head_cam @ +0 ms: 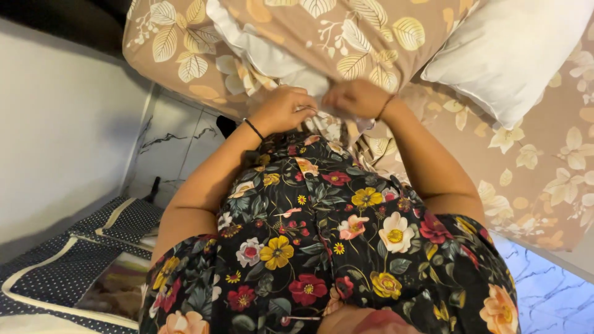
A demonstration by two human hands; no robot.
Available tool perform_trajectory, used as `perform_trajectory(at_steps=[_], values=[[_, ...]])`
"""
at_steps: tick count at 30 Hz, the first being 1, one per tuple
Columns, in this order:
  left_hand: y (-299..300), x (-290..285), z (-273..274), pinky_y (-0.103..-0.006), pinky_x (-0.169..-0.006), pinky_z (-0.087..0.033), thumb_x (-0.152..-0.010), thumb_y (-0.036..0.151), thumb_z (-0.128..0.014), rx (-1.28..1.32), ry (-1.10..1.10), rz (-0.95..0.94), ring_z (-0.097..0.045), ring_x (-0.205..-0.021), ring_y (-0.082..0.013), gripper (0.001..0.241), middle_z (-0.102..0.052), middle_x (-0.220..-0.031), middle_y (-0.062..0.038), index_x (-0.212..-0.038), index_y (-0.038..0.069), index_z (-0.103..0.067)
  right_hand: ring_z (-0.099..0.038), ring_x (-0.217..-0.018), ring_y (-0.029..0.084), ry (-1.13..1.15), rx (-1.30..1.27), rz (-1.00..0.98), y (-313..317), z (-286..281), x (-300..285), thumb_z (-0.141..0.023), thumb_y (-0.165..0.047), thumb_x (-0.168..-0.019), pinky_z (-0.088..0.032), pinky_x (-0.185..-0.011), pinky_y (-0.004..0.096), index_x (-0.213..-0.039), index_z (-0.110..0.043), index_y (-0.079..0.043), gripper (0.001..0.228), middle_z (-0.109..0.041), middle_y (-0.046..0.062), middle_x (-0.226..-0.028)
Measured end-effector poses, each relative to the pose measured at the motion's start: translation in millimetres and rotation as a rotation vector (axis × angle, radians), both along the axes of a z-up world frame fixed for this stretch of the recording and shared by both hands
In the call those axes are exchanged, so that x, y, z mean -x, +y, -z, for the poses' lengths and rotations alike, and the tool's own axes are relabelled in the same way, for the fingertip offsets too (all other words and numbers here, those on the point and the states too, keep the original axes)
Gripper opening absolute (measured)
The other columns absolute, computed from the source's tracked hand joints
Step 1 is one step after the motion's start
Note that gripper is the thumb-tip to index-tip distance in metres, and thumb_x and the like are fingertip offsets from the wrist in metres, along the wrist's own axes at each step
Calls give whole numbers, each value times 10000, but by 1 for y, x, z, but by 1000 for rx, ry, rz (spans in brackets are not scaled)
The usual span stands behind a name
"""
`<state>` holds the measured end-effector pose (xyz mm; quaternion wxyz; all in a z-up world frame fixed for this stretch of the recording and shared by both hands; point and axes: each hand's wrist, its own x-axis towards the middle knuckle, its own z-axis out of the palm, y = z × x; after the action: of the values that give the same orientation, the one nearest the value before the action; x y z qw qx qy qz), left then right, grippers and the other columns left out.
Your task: The person stuffs a white pillow into a floral-patterned pillowcase on a bed, working the pillow deeper into the case by hand, then pulls and smooths the fabric over the pillow and adjusts the corners to seat the pillow fully inside the case.
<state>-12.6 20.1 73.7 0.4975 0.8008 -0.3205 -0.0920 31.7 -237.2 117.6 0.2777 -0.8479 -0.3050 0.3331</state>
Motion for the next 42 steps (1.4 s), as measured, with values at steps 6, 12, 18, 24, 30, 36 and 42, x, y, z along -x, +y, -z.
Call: perform_trajectory(at_steps=[6,12,18,24,30,36,42], values=[[-9,-1,17,-464,-719,-514,-888,249,-725,-83,26,-13,-670,-823,-344,157,-690,-849,-111,-954,109,-754,-689,-886,371,54,12,-157,0,56,3,-558,-284,-1012,-546,-827,447,-1113,-708,-56,290,-721,187,-1011],[-10,8,28,-447,-748,-541,-868,261,-698,-127,120,-16,-698,-825,-333,174,-722,-859,-116,-959,134,-773,-735,-946,313,-277,-373,8,79,23,-29,-665,-236,-1023,-582,-853,386,-1129,-731,-62,214,-757,149,-1077],[-10,22,43,-444,-788,-544,-900,277,-685,-91,163,-55,-707,-852,-318,185,-733,-909,-109,-969,120,-755,-603,-1276,390,-398,-578,-198,154,66,-44,-725,-257,-968,-473,-1087,460,-1391,-622,-97,464,-631,157,-1416],[1,23,44,-453,-800,-491,-897,279,-673,-110,-8,-36,-691,-881,-311,153,-719,-888,-67,-928,132,-700,-556,-1243,383,-991,-24,-144,161,95,-55,-710,-155,-764,-436,-992,457,-1515,-473,-240,793,-505,195,-1542],[19,15,33,-498,-861,-477,-852,593,-677,-426,69,-110,-686,-900,-348,439,-744,-943,-91,-938,172,-767,-618,-1079,313,-801,-117,-25,120,109,-57,-667,-35,-872,-469,-939,444,-1388,-633,-223,550,-664,69,-1151],[68,-13,83,-712,-1118,-109,-726,838,-587,-698,-221,-246,-640,-1110,-339,811,-730,-974,-129,-1002,107,-804,-599,-992,320,-727,-274,55,59,31,-32,-695,-3,-790,-465,-900,434,-1242,-681,-155,477,-659,84,-1044],[87,-38,42,-593,-1164,-242,-830,692,-725,-560,-410,-188,-623,-1142,-294,625,-686,-986,-83,-915,72,-719,-587,-937,285,-751,-241,51,38,36,-15,-702,-2,-802,-454,-857,414,-1153,-751,-182,398,-640,45,-975]])
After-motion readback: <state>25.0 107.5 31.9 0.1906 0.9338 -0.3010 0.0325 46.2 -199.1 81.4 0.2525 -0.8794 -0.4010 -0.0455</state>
